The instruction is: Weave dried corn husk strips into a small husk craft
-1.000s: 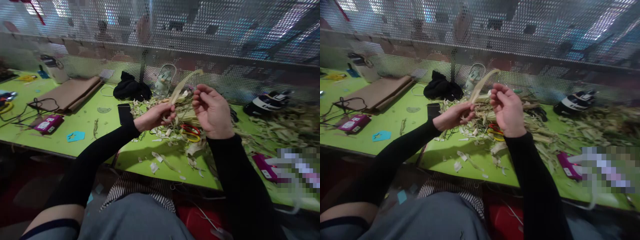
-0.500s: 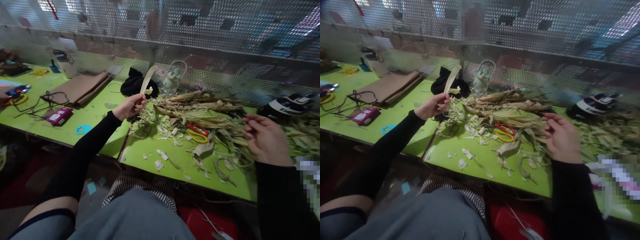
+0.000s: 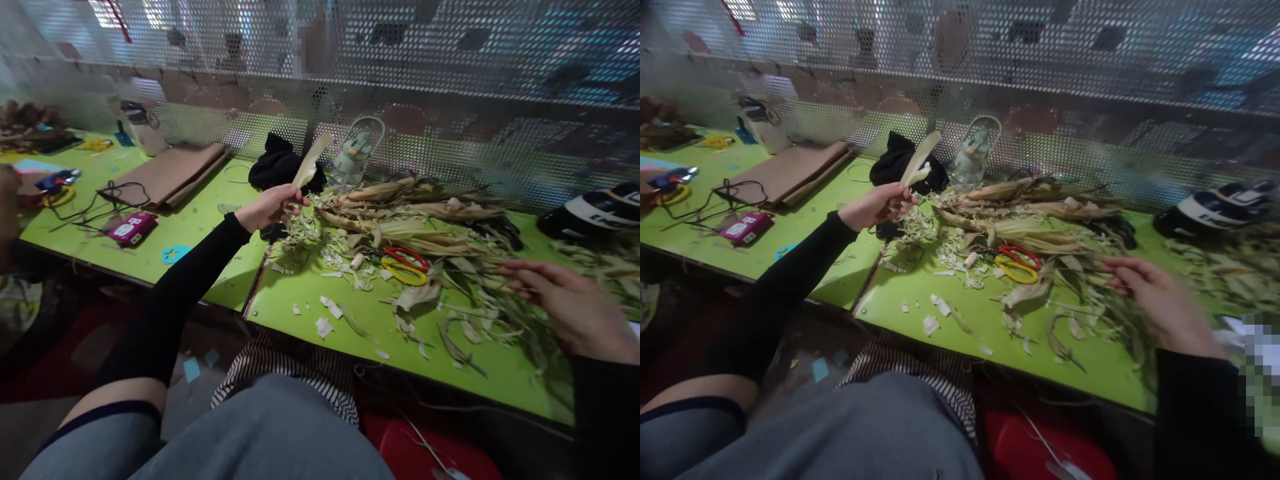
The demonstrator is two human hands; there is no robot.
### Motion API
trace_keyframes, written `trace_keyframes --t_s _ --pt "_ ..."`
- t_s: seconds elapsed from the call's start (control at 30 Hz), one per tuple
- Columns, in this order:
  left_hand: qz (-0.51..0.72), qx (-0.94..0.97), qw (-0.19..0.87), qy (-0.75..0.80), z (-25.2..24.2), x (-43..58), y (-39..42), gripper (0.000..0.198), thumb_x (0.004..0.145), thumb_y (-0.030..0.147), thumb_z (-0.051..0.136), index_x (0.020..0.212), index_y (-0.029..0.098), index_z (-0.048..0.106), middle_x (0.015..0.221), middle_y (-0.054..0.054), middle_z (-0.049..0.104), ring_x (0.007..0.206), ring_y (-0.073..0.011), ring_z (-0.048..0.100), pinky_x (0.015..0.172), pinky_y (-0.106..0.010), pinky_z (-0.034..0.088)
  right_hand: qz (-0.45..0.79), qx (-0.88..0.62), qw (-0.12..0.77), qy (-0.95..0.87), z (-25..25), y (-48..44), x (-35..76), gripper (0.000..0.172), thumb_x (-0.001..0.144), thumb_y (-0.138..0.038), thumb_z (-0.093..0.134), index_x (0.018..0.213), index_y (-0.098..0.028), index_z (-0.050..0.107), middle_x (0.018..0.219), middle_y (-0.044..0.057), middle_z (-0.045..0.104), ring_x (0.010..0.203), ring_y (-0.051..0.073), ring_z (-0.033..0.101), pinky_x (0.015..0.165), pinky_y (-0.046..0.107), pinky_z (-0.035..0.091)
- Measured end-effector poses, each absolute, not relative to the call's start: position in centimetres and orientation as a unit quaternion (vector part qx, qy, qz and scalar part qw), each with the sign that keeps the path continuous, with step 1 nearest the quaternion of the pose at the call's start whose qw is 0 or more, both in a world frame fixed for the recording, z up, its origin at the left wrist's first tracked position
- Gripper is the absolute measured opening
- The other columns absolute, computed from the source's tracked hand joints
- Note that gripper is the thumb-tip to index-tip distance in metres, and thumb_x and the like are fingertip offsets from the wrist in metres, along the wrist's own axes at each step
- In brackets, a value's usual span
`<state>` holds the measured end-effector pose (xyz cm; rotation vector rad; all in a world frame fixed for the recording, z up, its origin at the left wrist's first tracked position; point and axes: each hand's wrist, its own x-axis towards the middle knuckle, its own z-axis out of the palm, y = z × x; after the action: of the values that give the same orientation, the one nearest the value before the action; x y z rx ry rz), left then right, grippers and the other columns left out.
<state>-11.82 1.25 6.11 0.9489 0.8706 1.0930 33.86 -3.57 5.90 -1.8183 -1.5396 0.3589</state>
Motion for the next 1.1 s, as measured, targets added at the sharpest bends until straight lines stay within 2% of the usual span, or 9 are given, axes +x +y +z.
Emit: trace_keyframes --t_s 0.07,0.17,0.33,0.43,0.5,0.63,0.8,0.93,1.1 --pt "0.446 0.467 0.659 0.385 6.6 -11.1 0.9 0.026 0.100 0.020 0.049 0.074 0.016 0.050 0.085 -0.008 0.073 0.062 -0.0075 0.068 0.047 -0.012 0.043 0.214 -0.683 0.403 -0.571 7.0 -3.8 31.1 0.005 0.069 -0.034 0.071 0.069 -0.032 0.066 0.081 0.011 0.069 0.058 0.022 0.054 0.052 0.040 0.042" --pt "0.419 0.515 0.659 0.355 8.1 -10.0 0.4 0.028 0.101 0.022 0.048 0.075 0.015 0.051 0.089 -0.011 0.075 0.071 -0.0107 0.072 0.057 -0.015 0.050 0.245 -0.636 0.419 -0.600 9.0 -4.0 27.2 0.006 0.070 -0.030 0.069 0.076 -0.030 0.070 0.071 0.008 0.063 0.060 0.021 0.052 0.053 0.037 0.040" --pt "0.474 0.511 0.627 0.349 9.6 -9.2 -0.3 0.026 0.103 0.022 0.044 0.080 0.015 0.053 0.074 -0.003 0.068 0.057 -0.0074 0.064 0.050 -0.014 0.043 0.213 -0.607 0.321 -0.695 10.5 -2.8 23.6 0.019 0.080 -0.033 0.061 0.094 -0.025 0.072 0.088 0.007 0.072 0.065 0.018 0.055 0.063 0.034 0.042" --pt "0.509 0.485 0.624 0.340 9.1 -9.6 -0.6 0.021 0.103 0.025 0.046 0.085 0.015 0.054 0.072 0.001 0.063 0.055 -0.0056 0.061 0.050 -0.013 0.040 0.161 -0.606 0.220 -0.748 10.0 -1.6 22.5 0.019 0.083 -0.032 0.060 0.092 -0.024 0.073 0.087 0.006 0.073 0.072 0.021 0.061 0.067 0.035 0.042" --pt "0.531 0.457 0.630 0.336 8.6 -10.1 -0.7 0.018 0.103 0.026 0.047 0.090 0.016 0.054 0.072 0.002 0.060 0.055 -0.0047 0.059 0.050 -0.012 0.040 0.192 -0.591 0.203 -0.756 9.6 -1.0 21.5 0.015 0.082 -0.030 0.062 0.088 -0.023 0.073 0.086 0.006 0.074 0.075 0.022 0.063 0.066 0.034 0.045" --pt "0.561 0.416 0.637 0.327 7.6 -10.7 -0.8 0.015 0.103 0.027 0.047 0.093 0.017 0.053 0.072 0.003 0.059 0.052 -0.0028 0.056 0.047 -0.011 0.036 0.378 -0.504 0.378 -0.678 9.8 -0.8 17.7 0.008 0.081 -0.021 0.065 0.088 -0.022 0.070 0.083 0.003 0.071 0.069 0.014 0.060 0.062 0.028 0.050" --pt "0.512 0.433 0.685 0.284 6.2 -7.9 -0.8 0.018 0.102 0.028 0.047 0.088 0.017 0.052 0.091 -0.003 0.071 0.066 -0.0076 0.065 0.046 -0.013 0.035 0.475 -0.345 0.581 -0.564 11.4 -0.8 11.5 0.024 0.083 -0.002 0.057 0.086 -0.025 0.065 0.089 -0.002 0.069 0.076 0.009 0.062 0.072 0.022 0.055" --pt "0.409 0.460 0.761 0.204 5.7 -4.8 -1.3 0.022 0.102 0.028 0.046 0.084 0.017 0.051 0.086 -0.005 0.070 0.069 -0.0117 0.069 0.046 -0.016 0.037 0.452 -0.328 0.636 -0.533 11.7 -0.1 9.4 0.025 0.086 -0.002 0.055 0.087 -0.026 0.061 0.093 -0.003 0.069 0.085 0.009 0.066 0.082 0.024 0.056" --pt "0.443 0.412 0.774 0.185 6.4 -6.5 -1.0 0.024 0.103 0.024 0.045 0.080 0.017 0.050 0.060 0.004 0.050 0.045 -0.0043 0.047 0.042 -0.015 0.034 0.412 -0.390 0.645 -0.511 11.5 1.0 12.5 0.025 0.084 0.001 0.053 0.086 -0.024 0.060 0.089 -0.003 0.067 0.076 0.008 0.063 0.066 0.019 0.050"
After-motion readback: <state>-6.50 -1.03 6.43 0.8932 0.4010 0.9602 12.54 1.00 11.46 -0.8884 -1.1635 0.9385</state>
